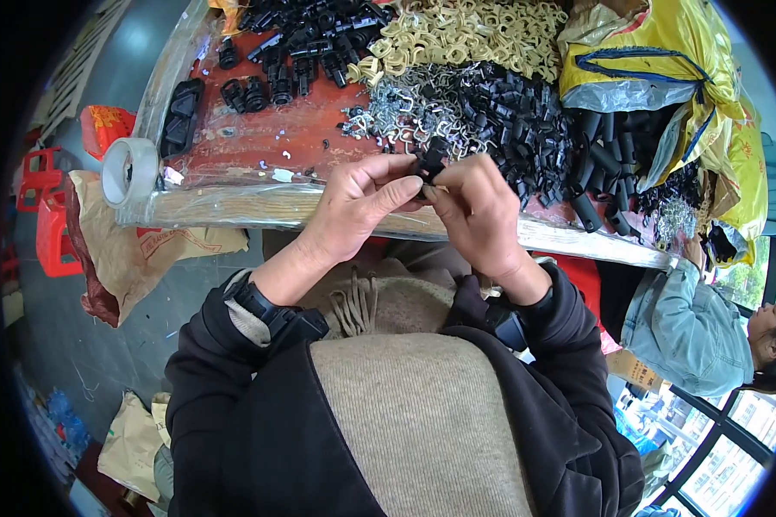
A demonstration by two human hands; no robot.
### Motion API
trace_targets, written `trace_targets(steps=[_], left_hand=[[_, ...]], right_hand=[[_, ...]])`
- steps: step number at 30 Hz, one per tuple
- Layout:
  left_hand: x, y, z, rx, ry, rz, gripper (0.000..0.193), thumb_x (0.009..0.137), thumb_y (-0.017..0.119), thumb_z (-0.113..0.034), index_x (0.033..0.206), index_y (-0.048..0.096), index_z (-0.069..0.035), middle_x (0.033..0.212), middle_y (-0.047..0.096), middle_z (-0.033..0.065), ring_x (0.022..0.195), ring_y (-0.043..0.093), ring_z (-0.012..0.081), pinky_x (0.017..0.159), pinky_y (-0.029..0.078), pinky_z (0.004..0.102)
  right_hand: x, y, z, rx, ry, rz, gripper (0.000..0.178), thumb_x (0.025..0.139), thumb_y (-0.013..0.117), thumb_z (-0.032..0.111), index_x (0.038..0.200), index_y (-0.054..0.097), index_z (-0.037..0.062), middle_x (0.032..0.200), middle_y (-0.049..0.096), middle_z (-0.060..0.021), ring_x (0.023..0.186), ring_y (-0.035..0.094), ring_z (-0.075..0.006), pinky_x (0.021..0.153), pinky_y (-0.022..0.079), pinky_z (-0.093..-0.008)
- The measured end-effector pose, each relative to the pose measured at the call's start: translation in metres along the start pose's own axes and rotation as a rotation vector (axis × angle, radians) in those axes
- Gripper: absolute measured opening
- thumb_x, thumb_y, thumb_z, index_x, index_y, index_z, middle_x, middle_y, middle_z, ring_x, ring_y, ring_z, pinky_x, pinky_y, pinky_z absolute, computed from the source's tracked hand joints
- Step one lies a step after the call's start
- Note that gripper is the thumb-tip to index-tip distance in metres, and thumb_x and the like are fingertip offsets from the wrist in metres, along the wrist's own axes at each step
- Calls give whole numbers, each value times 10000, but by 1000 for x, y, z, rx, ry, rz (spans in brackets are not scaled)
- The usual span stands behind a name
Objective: The person assembles components by hand, picking up a black plastic housing and a small metal clip and fitting the clip into the housing. They then pick up a white plastic insert and press it into the housing before setting the completed assembly aside.
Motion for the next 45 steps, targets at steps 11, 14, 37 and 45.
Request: trace_targets(steps=[11, 14, 37, 45], left_hand=[[-1, -14, -7, -136, -104, -19, 289, 803, 529, -131, 1034, 493, 39, 904, 566, 74, 778, 566, 128, 681, 459, 206], [1, -22, -7, -135, -96, -63, 284, 804, 525, -124, 1036, 488, 36, 901, 565, 75, 781, 572, 142, 686, 458, 209], [10, -17, 5, -199, -134, -138, 267, 795, 537, -132, 996, 488, 36, 875, 573, 106, 772, 583, 168, 666, 488, 220], [16, -15, 10, -195, -179, -145, 272, 795, 535, -130, 1004, 481, 35, 868, 574, 104, 775, 584, 173, 663, 490, 216]], right_hand=[[30, 4, -53, 917, 453, 373, 195, 745, 604, 135, 831, 463, 31, 719, 486, -3, 619, 504, -87, 509, 411, -229], [62, 0, -65, 461, 267, 335, 190, 748, 582, 144, 851, 456, 45, 717, 507, -36, 599, 527, -142, 511, 429, -262], [19, -22, -119, 895, 728, 28, 141, 756, 562, 104, 738, 446, 27, 544, 455, -2, 426, 405, -76, 395, 311, -212], [0, -21, -116, 79, 521, 169, 126, 744, 568, 65, 732, 456, 9, 546, 447, 21, 439, 401, -42, 402, 304, -196]])
Point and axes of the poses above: each hand's wrist, its own x-axis towards the middle knuckle, its own y-axis out of the palm, z = x × y, the point moved 2 cm from there along x, towards the middle knuckle
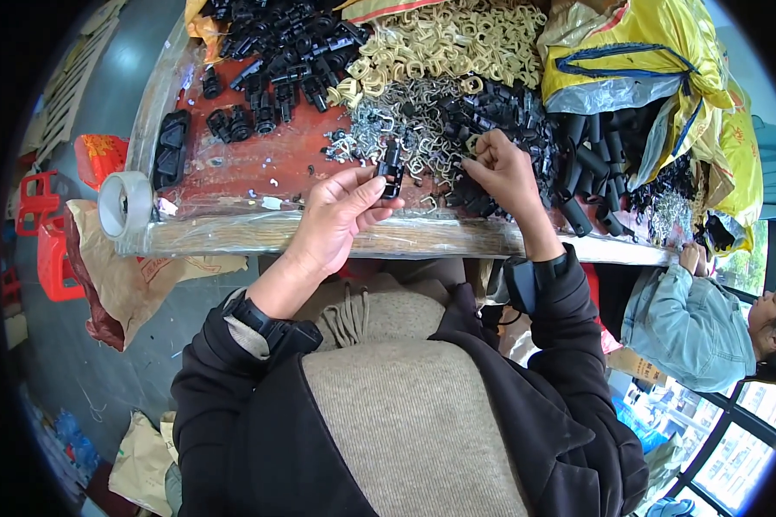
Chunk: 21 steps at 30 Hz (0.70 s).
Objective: The person assembles components by hand, picking up a black plastic housing and a small metal clip and fitting the clip into the housing. They then pick up a white plastic insert and press it into the housing before setting the completed assembly aside.
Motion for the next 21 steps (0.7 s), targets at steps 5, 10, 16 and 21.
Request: trace_targets(steps=[5, 10, 16, 21], left_hand=[[-1, 1, 0, -1, 2, -2, 277, 796, 535, -134, 1008, 478, 35, 867, 574, 104, 772, 584, 167, 659, 490, 214], [-5, 3, -1, 7, 13, -5, 254, 788, 551, -141, 975, 502, 24, 851, 573, 80, 756, 581, 146, 662, 479, 215], [-11, 12, 0, 26, -14, 49, 267, 786, 547, -129, 997, 496, 27, 869, 578, 93, 766, 585, 159, 661, 485, 216], [-18, 18, 1, 16, -57, 74, 273, 783, 551, -130, 1008, 497, 14, 872, 579, 88, 771, 586, 166, 665, 483, 220]], right_hand=[[2, 0, 3, -241, -223, -239, 110, 750, 558, 59, 772, 467, 4, 529, 438, 4, 468, 414, -55, 433, 344, -203], [-3, -7, 8, -163, -183, -244, 108, 768, 550, 85, 786, 482, 3, 563, 441, 7, 509, 398, -53, 458, 347, -199], [-23, -7, 46, 658, -15, 215, 157, 799, 539, 153, 766, 487, 8, 647, 441, 37, 573, 377, -37, 506, 326, -178], [-31, 2, 75, 622, -113, 400, 190, 813, 524, 192, 760, 483, 14, 687, 424, 45, 619, 360, -29, 542, 308, -167]])
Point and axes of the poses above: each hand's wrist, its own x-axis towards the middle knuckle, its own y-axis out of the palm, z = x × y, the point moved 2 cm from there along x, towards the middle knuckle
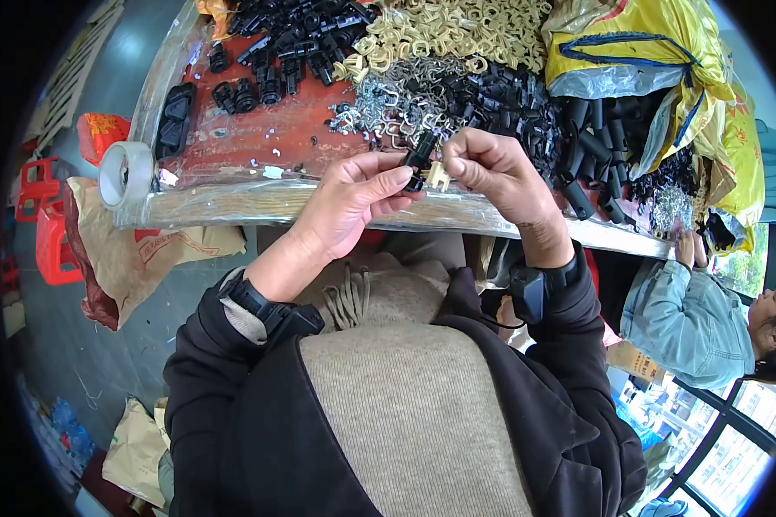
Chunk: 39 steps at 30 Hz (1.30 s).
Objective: The person assembles components by hand, picking up a black plastic housing and a small metal clip and fitting the clip into the housing. They then pick up a white plastic insert and press it into the housing before setting the completed assembly aside.
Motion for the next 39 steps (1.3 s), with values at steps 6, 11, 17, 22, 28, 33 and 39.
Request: trace_targets(steps=[6, 11, 17, 22, 28, 33, 39], left_hand=[[-2, -2, 6, -128, -47, 52, 242, 786, 549, -136, 985, 510, -4, 869, 578, 75, 781, 586, 171, 669, 486, 226], [-1, -4, 9, -196, -77, 73, 196, 791, 541, -128, 949, 522, -12, 852, 578, 64, 783, 586, 175, 675, 488, 225], [3, -6, 3, -61, -92, 24, 163, 772, 550, -102, 901, 529, -4, 817, 581, 65, 743, 592, 171, 635, 492, 214], [5, -16, -2, 27, -65, -40, 169, 745, 562, -105, 867, 530, 8, 794, 580, 73, 699, 594, 160, 579, 491, 203], [8, -15, 4, 42, -97, -44, 183, 738, 568, -121, 860, 529, 10, 790, 579, 81, 682, 592, 150, 557, 486, 196], [7, -8, 0, 36, -74, -57, 211, 741, 587, -132, 881, 536, 19, 799, 573, 70, 679, 581, 134, 602, 470, 204], [7, -4, 1, 54, -20, -57, 257, 742, 598, -128, 942, 528, 19, 858, 572, 61, 744, 560, 118, 679, 452, 227]], right_hand=[[2, 10, 3, -83, -32, 23, 184, 822, 512, 178, 767, 481, 5, 688, 427, 36, 632, 366, -31, 555, 319, -170], [2, 20, -7, -117, -36, -48, 156, 810, 528, 143, 772, 483, -1, 692, 443, 32, 632, 380, -32, 544, 329, -179], [-7, 9, -28, -212, -5, -314, 84, 772, 560, 61, 791, 503, 2, 702, 471, 20, 621, 415, -31, 528, 350, -185], [-28, -23, -21, -775, -50, -353, 102, 692, 596, 17, 768, 529, 30, 719, 494, -16, 590, 463, -97, 547, 386, -222], [-23, -14, -44, -1263, -359, -172, 140, 631, 591, 36, 761, 541, 42, 753, 508, -58, 611, 483, -215, 580, 407, -305], [-17, -14, -49, -1263, -276, -178, 118, 682, 560, 62, 791, 525, 36, 748, 514, -66, 616, 491, -216, 584, 411, -307], [-16, 8, -26, -327, 36, -65, 82, 792, 517, 100, 797, 490, 23, 689, 507, -35, 586, 487, -109, 539, 402, -230]])
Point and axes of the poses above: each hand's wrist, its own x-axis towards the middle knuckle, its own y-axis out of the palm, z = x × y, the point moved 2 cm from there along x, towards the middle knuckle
